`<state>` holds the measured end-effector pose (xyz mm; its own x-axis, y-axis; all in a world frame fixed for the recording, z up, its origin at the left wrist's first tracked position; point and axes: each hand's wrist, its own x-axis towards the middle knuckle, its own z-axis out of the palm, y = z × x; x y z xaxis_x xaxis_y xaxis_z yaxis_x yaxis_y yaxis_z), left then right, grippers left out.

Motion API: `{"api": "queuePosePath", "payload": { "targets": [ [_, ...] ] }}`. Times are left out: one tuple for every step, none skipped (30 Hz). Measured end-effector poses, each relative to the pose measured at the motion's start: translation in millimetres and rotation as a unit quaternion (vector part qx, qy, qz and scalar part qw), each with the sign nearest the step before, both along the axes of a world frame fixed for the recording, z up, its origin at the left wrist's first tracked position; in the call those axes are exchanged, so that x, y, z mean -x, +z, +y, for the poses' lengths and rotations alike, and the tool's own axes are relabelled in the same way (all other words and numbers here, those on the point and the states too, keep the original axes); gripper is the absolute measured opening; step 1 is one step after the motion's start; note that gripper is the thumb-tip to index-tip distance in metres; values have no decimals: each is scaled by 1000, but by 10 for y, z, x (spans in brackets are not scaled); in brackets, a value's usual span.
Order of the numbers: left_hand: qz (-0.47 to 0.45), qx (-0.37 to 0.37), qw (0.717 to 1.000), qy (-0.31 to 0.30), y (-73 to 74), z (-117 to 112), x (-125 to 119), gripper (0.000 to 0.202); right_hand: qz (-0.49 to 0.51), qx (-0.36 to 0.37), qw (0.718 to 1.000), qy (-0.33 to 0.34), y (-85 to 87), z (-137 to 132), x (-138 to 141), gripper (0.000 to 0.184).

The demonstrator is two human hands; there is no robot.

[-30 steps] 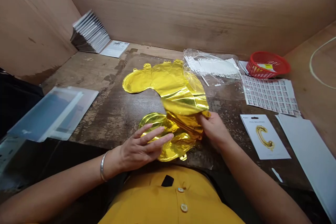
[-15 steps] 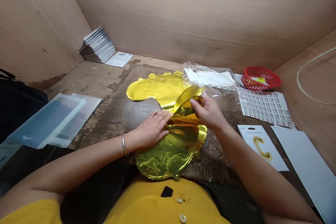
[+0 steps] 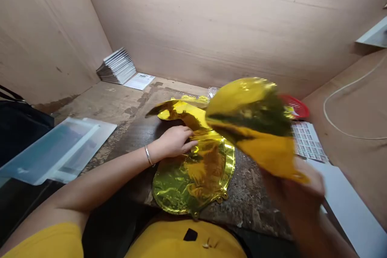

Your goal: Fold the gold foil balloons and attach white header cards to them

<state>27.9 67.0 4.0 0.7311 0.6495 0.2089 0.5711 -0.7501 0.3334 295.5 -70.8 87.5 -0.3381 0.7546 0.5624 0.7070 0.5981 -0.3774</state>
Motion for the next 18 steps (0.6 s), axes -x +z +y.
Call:
{"api": "queuePosePath", "payload": {
  "targets": [
    [-21, -6, 1000, 10, 29, -5, 4, 37, -19, -24, 999, 28, -13, -17, 47, 43],
    [-39, -14, 999, 15, 55, -19, 25, 35, -40, -45, 996, 59, -21, -42, 85, 50],
    [-53, -20, 998, 11, 81, -43, 63, 34, -59, -59, 993, 82, -28, -80, 107, 55],
    [-60, -18, 998, -3, 109, -77, 116, 35, -75, -63, 991, 93, -35, -136, 115, 57],
    [-62, -6, 998, -21, 141, -118, 181, 37, -85, -56, 990, 93, -45, -208, 111, 57],
    [-62, 12, 997, -35, 178, -165, 248, 36, -94, -45, 991, 88, -60, -293, 101, 56],
    [-61, 30, 997, -40, 217, -213, 310, 33, -104, -28, 991, 80, -79, -386, 91, 54],
    [-66, 38, 997, -30, 253, -259, 356, 28, -112, -10, 991, 78, -101, -481, 87, 52],
    [-77, 34, 996, -13, 280, -303, 380, 25, -118, 9, 990, 83, -126, -573, 93, 50],
    [-93, 20, 995, -2, 291, -343, 376, 23, -120, 28, 988, 95, -151, -658, 110, 49],
    [-111, 5, 994, -5, 281, -382, 342, 24, -115, 42, 987, 107, -171, -732, 137, 47],
    [-125, -6, 992, -26, 248, -421, 283, 27, -107, 52, 986, 117, -183, -797, 172, 46],
    [-126, -9, 990, -69, 194, -462, 203, 30, -99, 58, 986, 123, -182, -852, 213, 45],
    [-113, -3, 986, -123, 124, -507, 111, 33, -97, 61, 985, 127, -164, -897, 255, 44],
    [-87, 9, 981, -171, 45, -553, 14, 37, -104, 67, 984, 132, -128, -934, 295, 42],
    [-56, 20, 976, -207, -32, -601, -79, 39, -119, 77, 979, 144, -74, -959, 332, 40],
    [-23, 28, 972, -233, -99, -648, -163, 41, -137, 96, 973, 161, -5, -971, 362, 38],
    [8, 33, 967, -252, -148, -692, -232, 42, -150, 127, 964, 177, 71, -963, 384, 36]
  ]
}}
